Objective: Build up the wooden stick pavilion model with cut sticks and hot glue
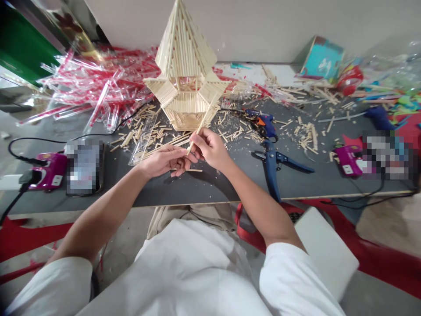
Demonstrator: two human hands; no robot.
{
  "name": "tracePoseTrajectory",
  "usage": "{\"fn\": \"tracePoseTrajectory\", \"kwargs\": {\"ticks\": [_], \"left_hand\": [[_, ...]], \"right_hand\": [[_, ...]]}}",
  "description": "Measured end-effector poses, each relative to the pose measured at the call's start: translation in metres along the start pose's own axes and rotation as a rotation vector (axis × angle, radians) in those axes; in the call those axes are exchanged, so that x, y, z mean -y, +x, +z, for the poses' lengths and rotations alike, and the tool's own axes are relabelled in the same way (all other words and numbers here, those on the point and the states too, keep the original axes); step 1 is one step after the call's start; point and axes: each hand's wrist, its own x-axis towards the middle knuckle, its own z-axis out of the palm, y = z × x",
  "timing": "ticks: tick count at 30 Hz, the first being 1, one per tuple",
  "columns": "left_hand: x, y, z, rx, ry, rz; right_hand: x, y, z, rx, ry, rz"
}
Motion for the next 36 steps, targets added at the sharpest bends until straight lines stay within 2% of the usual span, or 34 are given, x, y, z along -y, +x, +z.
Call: {"fn": "tracePoseTrajectory", "kwargs": {"ticks": [10, 20, 31, 36], "left_hand": [[-0.0002, -0.0010, 0.0011, 0.013, -0.002, 0.003], [0.0019, 0.0001, -0.0027, 0.074, 0.010, 0.043], [0.0015, -0.0015, -0.0029, 0.068, 0.167, 0.101], [-0.0002, -0.0001, 0.0005, 0.020, 0.238, 0.138]], "right_hand": [[-0.0016, -0.0007, -0.0007, 0.027, -0.009, -0.012], [-0.0044, -0.0011, -0.0021, 0.055, 0.011, -0.045], [-0.0014, -0.0031, -0.0010, 0.053, -0.006, -0.017], [0.0011, -0.0022, -0.0037, 0.037, -0.041, -0.018]]}}
